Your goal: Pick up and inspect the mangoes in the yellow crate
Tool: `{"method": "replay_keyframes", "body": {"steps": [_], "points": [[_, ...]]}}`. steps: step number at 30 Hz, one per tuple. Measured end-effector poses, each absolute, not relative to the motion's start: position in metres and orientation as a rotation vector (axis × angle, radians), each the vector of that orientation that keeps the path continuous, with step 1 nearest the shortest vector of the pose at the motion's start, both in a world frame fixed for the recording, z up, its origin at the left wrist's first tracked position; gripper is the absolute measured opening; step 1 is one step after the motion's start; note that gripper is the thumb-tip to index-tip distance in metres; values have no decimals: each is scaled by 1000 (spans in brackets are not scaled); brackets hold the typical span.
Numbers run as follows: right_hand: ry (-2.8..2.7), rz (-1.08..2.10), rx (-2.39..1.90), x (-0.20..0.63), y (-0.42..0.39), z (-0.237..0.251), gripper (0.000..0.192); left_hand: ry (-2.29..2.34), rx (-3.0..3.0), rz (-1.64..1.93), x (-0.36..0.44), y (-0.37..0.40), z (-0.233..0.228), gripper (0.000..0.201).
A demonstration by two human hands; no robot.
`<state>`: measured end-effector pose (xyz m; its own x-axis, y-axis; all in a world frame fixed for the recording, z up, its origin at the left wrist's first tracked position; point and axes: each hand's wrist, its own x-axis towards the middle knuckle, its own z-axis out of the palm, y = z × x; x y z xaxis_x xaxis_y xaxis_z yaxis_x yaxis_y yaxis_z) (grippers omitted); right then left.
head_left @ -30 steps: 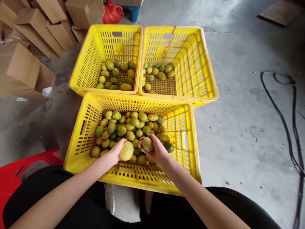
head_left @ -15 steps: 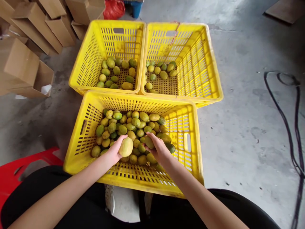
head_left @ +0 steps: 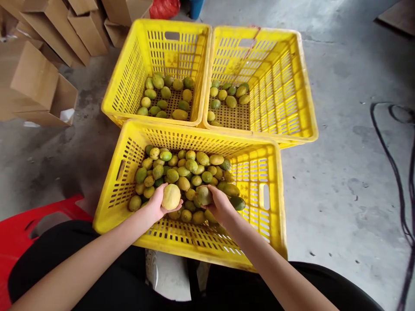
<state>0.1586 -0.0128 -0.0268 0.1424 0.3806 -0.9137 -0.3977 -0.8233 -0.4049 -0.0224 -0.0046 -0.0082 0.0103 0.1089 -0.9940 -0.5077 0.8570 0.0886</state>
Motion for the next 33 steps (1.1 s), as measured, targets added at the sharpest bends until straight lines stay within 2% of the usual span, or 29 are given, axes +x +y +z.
{"method": "replay_keyframes", "body": {"steps": [4,11,14,18,22,29,33], "points": [[67,1740,-1892,154,-8,-13,22,1546,-348,522,-22,-4,-10,30],[-29,1898,-1799,156,-8,-6,5,1455,-179,453,-8,-7,0,24],[-23,1916,-1742,159,-9,-6,4,1436,-125,452,0,-11,6,21],[124,1911,-1697,162,-5,-1,13,1486,-152,500,8,-15,7,26],[188,1848,-1719,165,-2,5,23,1570,-169,593,11,-16,4,22],[29,1746,-1707,173,-3,2,17,1517,-255,670,19,-17,6,20],[4,1688,-1679,175,-4,-2,37,1488,-255,649,26,-23,9,19]]}}
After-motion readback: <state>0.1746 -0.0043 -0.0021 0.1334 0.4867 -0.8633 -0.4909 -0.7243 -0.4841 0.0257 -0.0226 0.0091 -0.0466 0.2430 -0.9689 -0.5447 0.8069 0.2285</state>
